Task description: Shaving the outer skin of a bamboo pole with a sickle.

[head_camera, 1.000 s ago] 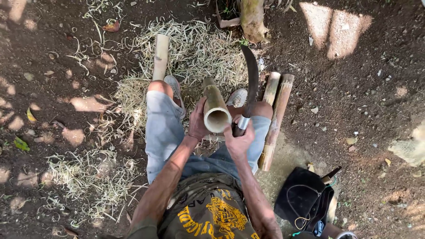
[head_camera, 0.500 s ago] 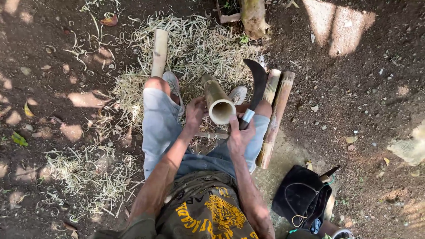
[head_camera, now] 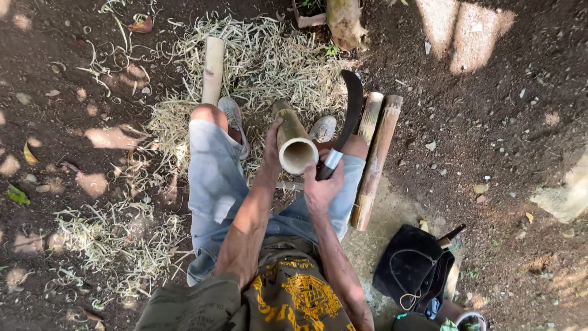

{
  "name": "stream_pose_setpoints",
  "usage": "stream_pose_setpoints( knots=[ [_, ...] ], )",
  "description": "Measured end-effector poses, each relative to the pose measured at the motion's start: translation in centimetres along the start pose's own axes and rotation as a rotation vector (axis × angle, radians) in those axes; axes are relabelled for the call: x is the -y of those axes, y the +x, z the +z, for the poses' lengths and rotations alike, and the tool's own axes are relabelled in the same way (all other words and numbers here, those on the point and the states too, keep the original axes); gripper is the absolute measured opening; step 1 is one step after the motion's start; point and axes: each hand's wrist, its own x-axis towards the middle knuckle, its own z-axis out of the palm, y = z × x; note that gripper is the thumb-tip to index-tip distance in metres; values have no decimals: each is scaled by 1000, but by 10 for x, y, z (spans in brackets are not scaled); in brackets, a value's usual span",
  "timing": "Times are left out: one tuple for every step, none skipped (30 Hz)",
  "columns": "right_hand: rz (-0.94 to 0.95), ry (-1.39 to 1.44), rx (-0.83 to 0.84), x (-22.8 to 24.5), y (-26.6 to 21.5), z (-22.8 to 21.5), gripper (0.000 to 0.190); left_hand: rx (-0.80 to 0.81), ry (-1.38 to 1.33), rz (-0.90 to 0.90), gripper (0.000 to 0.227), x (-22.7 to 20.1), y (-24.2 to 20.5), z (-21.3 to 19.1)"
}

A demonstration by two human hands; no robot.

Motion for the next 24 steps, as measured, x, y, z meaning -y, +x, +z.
stream_pose_setpoints(
  knots=[
    [-136, -56, 2, 3, 2, 1, 26, 14, -29, 18, 66, -1, 1, 2],
    [-274, -105, 7, 6, 5, 4, 27, 27, -55, 43, 64, -6, 2, 5],
    [-281, -95, 7, 12, 7, 8, 27, 33, -50, 52, 64, -16, 2, 13],
    [-239, 9, -3, 18, 8, 11, 29, 94, -69, 79, 61, -25, 0, 19],
    [-195, 112, -13, 25, 7, 14, 31, 156, -88, 106, 57, -35, -2, 25],
    [-209, 125, -7, 37, 9, 17, 31, 167, -84, 123, 57, -46, 8, 29],
    [-165, 268, -2, 49, 11, 20, 30, 210, -88, 143, 54, -57, 18, 34],
    [-116, 410, 6, 61, 12, 23, 29, 250, -90, 162, 51, -70, 27, 38],
    [-126, 424, 13, 74, 15, 26, 29, 259, -84, 178, 51, -84, 20, 52],
    [-147, 433, 19, 86, 15, 28, 27, 264, -84, 223, 49, -96, 11, 63],
    [-167, 442, 24, 98, 16, 30, 25, 270, -83, 268, 47, -108, 3, 75],
    [-170, 451, 30, 110, 17, 34, 25, 272, -79, 278, 47, -126, -26, 100],
    [-199, 470, 37, 123, 19, 37, 26, 239, -50, 326, 46, -142, -55, 125],
    [-233, 495, 42, 136, 22, 41, 28, 212, -16, 376, 45, -161, -83, 153],
    [-240, 508, 45, 146, 20, 45, 28, 219, -9, 388, 45, -174, -94, 164],
    [-311, 547, 74, 156, 20, 50, 28, 173, 25, 383, 45, -187, -104, 176],
    [-383, 585, 102, 166, 20, 54, 29, 126, 58, 378, 44, -200, -114, 188],
    [-386, 593, 107, 172, 17, 57, 29, 127, 60, 387, 44, -205, -125, 193],
    [-334, 662, 125, 177, 15, 60, 30, 177, 68, 434, 44, -211, -135, 198],
    [-280, 730, 147, 183, 11, 62, 30, 224, 75, 481, 43, -216, -147, 201],
    [-280, 738, 155, 184, 9, 64, 30, 222, 76, 492, 43, -222, -144, 199],
    [-339, 772, 183, 186, 8, 66, 30, 266, 43, 506, 42, -230, -139, 197],
    [-398, 807, 210, 188, 6, 69, 30, 311, 10, 519, 41, -238, -134, 195],
    [-403, 814, 214, 192, 4, 69, 30, 315, 13, 527, 41, -240, -139, 197]
  ],
)
